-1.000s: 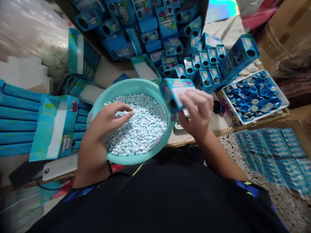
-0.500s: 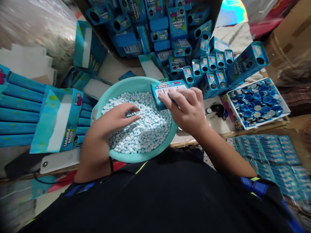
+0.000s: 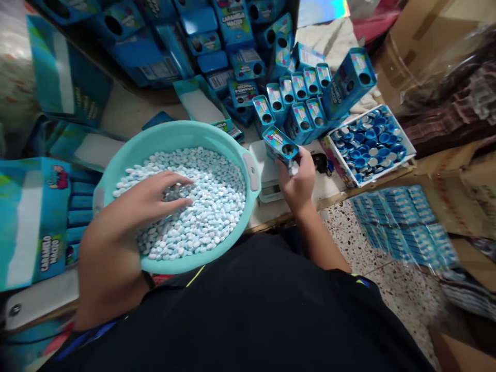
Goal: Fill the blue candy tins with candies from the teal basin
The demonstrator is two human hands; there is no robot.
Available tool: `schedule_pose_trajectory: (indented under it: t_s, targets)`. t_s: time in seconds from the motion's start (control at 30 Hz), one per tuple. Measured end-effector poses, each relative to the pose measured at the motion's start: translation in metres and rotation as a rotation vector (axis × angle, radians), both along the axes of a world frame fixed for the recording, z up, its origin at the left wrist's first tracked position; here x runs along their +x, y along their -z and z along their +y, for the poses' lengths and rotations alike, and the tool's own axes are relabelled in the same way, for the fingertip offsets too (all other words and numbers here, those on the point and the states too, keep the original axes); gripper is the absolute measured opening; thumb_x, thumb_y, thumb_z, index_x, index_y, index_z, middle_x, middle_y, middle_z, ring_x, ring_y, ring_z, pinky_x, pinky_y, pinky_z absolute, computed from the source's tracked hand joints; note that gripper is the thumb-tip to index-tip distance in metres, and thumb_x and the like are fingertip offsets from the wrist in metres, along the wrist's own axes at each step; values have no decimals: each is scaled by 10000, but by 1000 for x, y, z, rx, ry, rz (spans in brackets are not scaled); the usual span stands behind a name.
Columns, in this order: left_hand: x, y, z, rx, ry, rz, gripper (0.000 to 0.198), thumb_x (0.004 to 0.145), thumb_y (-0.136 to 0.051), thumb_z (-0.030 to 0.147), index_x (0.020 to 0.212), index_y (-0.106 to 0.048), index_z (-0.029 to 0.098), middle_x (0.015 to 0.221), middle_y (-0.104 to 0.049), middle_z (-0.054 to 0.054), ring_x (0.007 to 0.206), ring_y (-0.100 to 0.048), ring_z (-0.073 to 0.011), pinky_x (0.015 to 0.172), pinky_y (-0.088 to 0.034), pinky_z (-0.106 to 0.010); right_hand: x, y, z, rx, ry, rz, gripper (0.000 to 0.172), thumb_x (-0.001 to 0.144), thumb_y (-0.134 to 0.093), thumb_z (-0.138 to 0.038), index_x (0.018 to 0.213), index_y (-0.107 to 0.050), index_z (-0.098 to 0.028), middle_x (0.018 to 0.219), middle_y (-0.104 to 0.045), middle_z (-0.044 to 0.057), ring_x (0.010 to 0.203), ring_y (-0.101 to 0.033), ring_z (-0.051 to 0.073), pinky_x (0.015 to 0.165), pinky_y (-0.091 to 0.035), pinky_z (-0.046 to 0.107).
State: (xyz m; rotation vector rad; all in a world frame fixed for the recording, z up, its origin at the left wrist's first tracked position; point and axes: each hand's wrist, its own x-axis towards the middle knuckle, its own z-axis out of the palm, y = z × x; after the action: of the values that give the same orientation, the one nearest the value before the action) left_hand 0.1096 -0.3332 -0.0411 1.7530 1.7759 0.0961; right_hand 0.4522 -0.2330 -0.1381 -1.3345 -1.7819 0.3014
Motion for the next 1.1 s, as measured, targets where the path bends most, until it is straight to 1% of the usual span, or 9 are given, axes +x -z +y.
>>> schedule_pose_trajectory:
  t_s: [0.1, 0.2, 0.27, 0.33, 0.4, 0.57, 0.7, 0.93, 1.1]
  targets:
    - [4, -7, 5, -46, -25, -17, 548, 831, -621, 595, 1213, -753, 224, 1291, -723, -124, 1159, -689, -357, 1061, -545, -489, 3, -4, -1, -130, 19, -49, 686, 1027, -515, -515, 1585, -397, -134, 1329, -626, 225, 1243, -670, 370, 1064, -584, 571]
    - [7, -12, 8, -87, -42, -13, 477, 811, -610, 581, 1091, -775, 232, 1175, -758, -113, 1056, -697, -339, 995, -550, -482, 10, -8, -3, -152, 41, -129, 795, 1071, -425, -493, 1734, -79, -223, 1505, -534, 230, 1417, -586, 382, 1105, -562, 596]
    - [8, -13, 9, -107, -55, 7, 457, 794, -613, 594, 1031, -780, 241, 1105, -769, -104, 1003, -698, -339, 921, -552, -461, 18, -5, -5, -133, 71, -155, 769, 1109, -272, -469, 1735, 129, -273, 1536, -500, 230, 1439, -584, 358, 1090, -569, 597]
    - [8, -13, 9, -112, -79, 19, 451, 785, -612, 612, 998, -782, 252, 1050, -774, -92, 959, -700, -335, 844, -545, -432, 29, 3, -8, -103, 94, -104, 693, 1113, -111, -436, 1719, 191, -285, 1521, -497, 231, 1411, -616, 326, 1077, -579, 587]
    - [9, -13, 9, -114, -111, 22, 447, 778, -616, 625, 976, -782, 261, 1005, -777, -79, 924, -703, -327, 798, -538, -413, 40, 13, -11, -85, 102, -1, 659, 1107, -71, -435, 1726, 97, -280, 1489, -516, 222, 1378, -642, 309, 1091, -575, 578]
    - [8, -17, 8, -121, -212, 42, 472, 747, -633, 658, 967, -796, 273, 1014, -802, -73, 929, -724, -337, 787, -547, -418, 56, 31, -16, -99, 124, 172, 605, 1106, -222, -547, 1657, -255, -299, 1408, -589, 176, 1312, -682, 319, 1112, -558, 593]
    - [8, -17, 8, -80, -217, 49, 483, 781, -615, 668, 995, -795, 274, 1018, -810, -68, 907, -726, -332, 787, -554, -425, 57, 38, -11, -47, 42, 243, 498, 1096, -382, -538, 1551, -440, -344, 1387, -638, 125, 1277, -697, 306, 1106, -562, 579]
    - [8, -18, 4, -38, -174, 38, 376, 881, -627, 585, 1047, -761, 275, 1047, -802, -56, 945, -714, -302, 809, -547, -402, 56, 27, -13, -51, 39, 64, 411, 1089, -320, -358, 1437, -524, -280, 1318, -644, 143, 1259, -695, 283, 1099, -569, 544]
    - [7, -15, 4, -2, -125, -8, 322, 920, -646, 544, 1039, -757, 267, 1031, -793, -43, 924, -701, -270, 821, -564, -393, 45, 12, -19, -95, 30, 7, 569, 1032, -375, -315, 1598, -329, -269, 1433, -597, 182, 1329, -663, 311, 1114, -553, 572]
